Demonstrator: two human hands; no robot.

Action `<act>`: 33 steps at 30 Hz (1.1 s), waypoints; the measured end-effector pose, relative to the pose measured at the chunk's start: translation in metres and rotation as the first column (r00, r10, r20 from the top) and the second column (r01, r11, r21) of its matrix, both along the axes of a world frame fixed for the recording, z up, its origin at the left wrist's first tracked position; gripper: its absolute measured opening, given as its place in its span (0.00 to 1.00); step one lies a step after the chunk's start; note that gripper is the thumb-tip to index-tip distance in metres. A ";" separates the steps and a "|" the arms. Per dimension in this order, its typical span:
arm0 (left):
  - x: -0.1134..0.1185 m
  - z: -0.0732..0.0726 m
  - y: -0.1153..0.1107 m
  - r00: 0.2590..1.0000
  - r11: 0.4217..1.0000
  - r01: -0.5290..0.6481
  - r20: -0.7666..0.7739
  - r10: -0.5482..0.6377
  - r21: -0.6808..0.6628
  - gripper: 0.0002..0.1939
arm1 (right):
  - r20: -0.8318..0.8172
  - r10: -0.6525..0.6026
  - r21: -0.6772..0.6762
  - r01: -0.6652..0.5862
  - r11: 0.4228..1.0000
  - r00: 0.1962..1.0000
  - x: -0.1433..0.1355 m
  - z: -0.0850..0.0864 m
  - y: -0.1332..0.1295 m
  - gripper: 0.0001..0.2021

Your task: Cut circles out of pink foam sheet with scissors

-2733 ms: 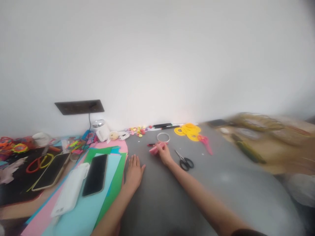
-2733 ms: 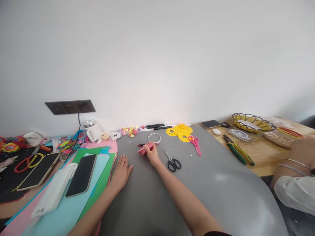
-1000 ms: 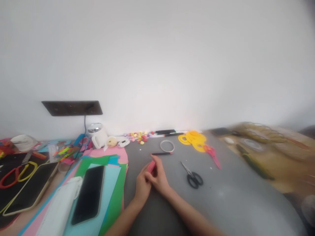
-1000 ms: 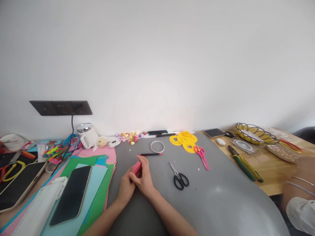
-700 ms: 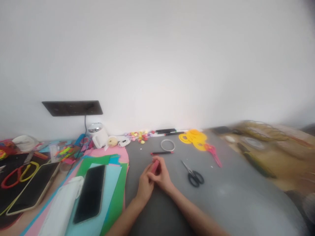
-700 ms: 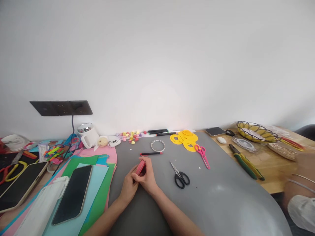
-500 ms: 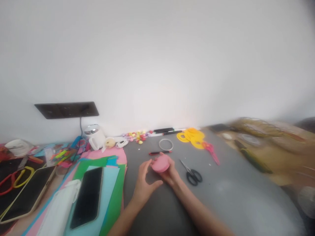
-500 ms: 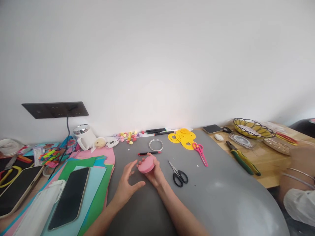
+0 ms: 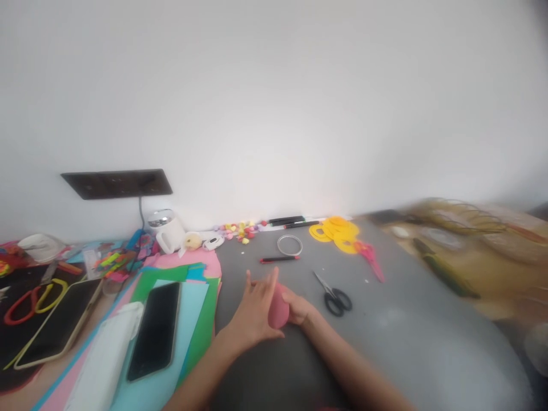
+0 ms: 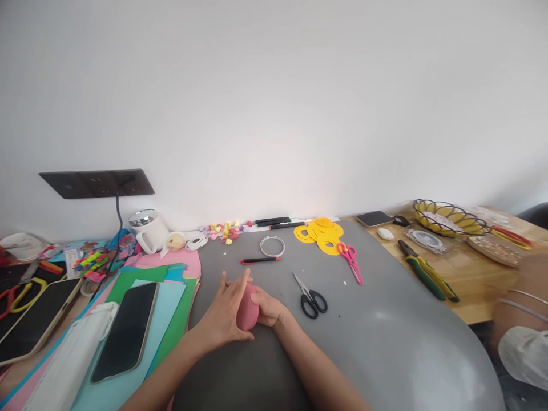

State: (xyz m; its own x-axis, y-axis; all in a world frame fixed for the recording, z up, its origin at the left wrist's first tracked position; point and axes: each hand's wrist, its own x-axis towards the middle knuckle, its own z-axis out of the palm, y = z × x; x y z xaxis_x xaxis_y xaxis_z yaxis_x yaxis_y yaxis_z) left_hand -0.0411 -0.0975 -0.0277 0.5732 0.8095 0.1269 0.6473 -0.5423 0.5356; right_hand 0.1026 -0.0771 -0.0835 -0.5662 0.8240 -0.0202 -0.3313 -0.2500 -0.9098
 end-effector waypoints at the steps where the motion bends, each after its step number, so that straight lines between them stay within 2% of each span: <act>1: 0.001 -0.002 -0.001 1.000 1.000 -0.028 0.001 0.028 -0.004 0.64 | 0.004 0.019 0.013 -0.019 1.000 1.000 0.000 0.001 0.000 0.40; 4: 0.002 -0.007 -0.004 0.998 0.998 -0.065 0.020 0.065 -0.005 0.62 | 0.000 0.037 0.036 -0.037 0.999 0.999 -0.001 0.003 -0.002 0.41; 9: -0.002 -0.009 -0.002 0.998 0.999 -0.039 0.040 0.039 0.021 0.59 | -0.024 0.042 0.046 -0.041 0.998 0.999 -0.004 0.001 -0.004 0.40; 11: -0.005 -0.009 0.004 0.990 0.990 -0.141 0.030 0.140 0.020 0.55 | -0.031 0.002 0.058 0.000 0.998 1.000 -0.007 0.000 -0.002 0.36; 12: -0.007 -0.009 0.008 0.975 0.975 -0.220 0.015 0.220 0.019 0.54 | -0.022 -0.058 0.079 0.060 0.995 0.998 -0.009 0.000 -0.001 0.35; 14: -0.009 -0.008 0.016 0.925 0.926 -0.377 -0.048 0.378 0.026 0.53 | 0.053 -0.265 0.172 0.253 0.952 0.963 -0.014 -0.001 0.002 0.33; 15: -0.008 -0.009 0.020 0.910 0.916 -0.399 -0.105 0.401 0.042 0.54 | 0.103 -0.378 0.235 0.347 0.908 0.920 -0.017 -0.002 0.003 0.32; 17: -0.004 -0.010 0.024 0.908 0.931 -0.359 -0.208 0.364 0.062 0.54 | 0.188 -0.541 0.342 0.461 0.819 0.820 -0.022 -0.004 0.004 0.27; 21: 0.007 -0.016 0.025 0.889 0.940 -0.331 -0.304 0.342 0.089 0.51 | 0.250 -0.714 0.445 0.577 0.685 0.654 -0.028 -0.011 0.002 0.19; 23: 0.010 -0.019 0.025 0.902 0.941 -0.333 -0.269 0.337 0.063 0.51 | 0.265 -0.766 0.516 0.585 0.626 0.585 -0.027 -0.014 0.001 0.15; 24: 0.010 -0.021 0.026 0.917 0.946 -0.324 -0.234 0.322 0.031 0.52 | 0.273 -0.771 0.549 0.565 0.616 0.575 -0.027 -0.016 0.001 0.13; 27: 0.002 -0.021 0.025 0.958 0.961 -0.267 -0.128 0.257 -0.074 0.57 | 0.303 -0.747 0.608 0.484 0.629 0.591 -0.026 -0.018 0.001 0.12; 29: -0.012 -0.017 0.023 0.957 0.961 -0.269 -0.131 0.260 -0.063 0.60 | 0.323 -0.746 0.629 0.457 0.629 0.582 -0.027 -0.018 0.000 0.13; 31: -0.034 -0.010 0.017 0.888 0.910 -0.409 -0.199 0.415 0.075 0.47 | 0.338 -0.754 0.643 0.446 0.622 0.564 -0.028 -0.018 0.000 0.13; 33: -0.062 -0.001 0.008 0.720 0.752 -0.602 -0.226 0.657 0.267 0.32 | 0.348 -0.759 0.653 0.439 0.617 0.550 -0.028 -0.018 -0.001 0.12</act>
State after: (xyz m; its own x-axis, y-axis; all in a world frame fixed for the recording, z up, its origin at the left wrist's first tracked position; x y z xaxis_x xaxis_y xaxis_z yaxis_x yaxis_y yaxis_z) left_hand -0.1031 -0.0891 -0.0285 -0.0312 0.9781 0.2060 0.9775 -0.0132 0.2107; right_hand 0.0743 -0.0784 -0.1014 0.0649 0.9426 0.3276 0.3546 0.2851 -0.8905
